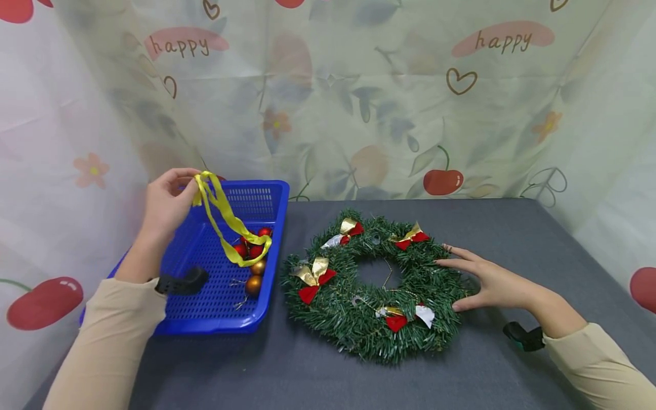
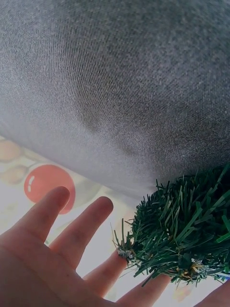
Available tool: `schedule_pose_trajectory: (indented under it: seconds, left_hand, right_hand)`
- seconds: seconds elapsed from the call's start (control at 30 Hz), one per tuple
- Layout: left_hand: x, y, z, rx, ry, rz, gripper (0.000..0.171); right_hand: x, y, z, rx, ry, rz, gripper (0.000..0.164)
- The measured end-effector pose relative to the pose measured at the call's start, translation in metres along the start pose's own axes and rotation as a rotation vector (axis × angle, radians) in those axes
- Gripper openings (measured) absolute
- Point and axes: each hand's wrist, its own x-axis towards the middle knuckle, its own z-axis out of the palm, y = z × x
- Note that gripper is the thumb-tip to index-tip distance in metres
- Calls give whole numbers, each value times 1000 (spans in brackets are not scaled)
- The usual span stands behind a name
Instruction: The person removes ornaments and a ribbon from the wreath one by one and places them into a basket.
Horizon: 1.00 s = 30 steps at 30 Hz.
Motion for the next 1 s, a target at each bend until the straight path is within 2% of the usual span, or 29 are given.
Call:
schedule_pose_trajectory:
  seconds: [0.17,0.3,0.5,0.83,1.0]
  left_hand:
    - [-2,-6,6,120,-99,37,31]
    - [-5,-7,11,186,-198,46,33]
    - [-6,-10,20,237,-326,36,31]
    - [-8,-13,26,290,-422,16,29]
    - [-9,-19,27,386,-491,26,26]
  right_hand:
    - [0,0,0,-3,-3,6,79]
    - [1,0,-1,-5,-3,7,79]
    - [1,-1,-1,-6,-5,10,80]
    - [0,-1,-1,2,-4,3,79]
    - [0,-1,-1,4,-5,0,78]
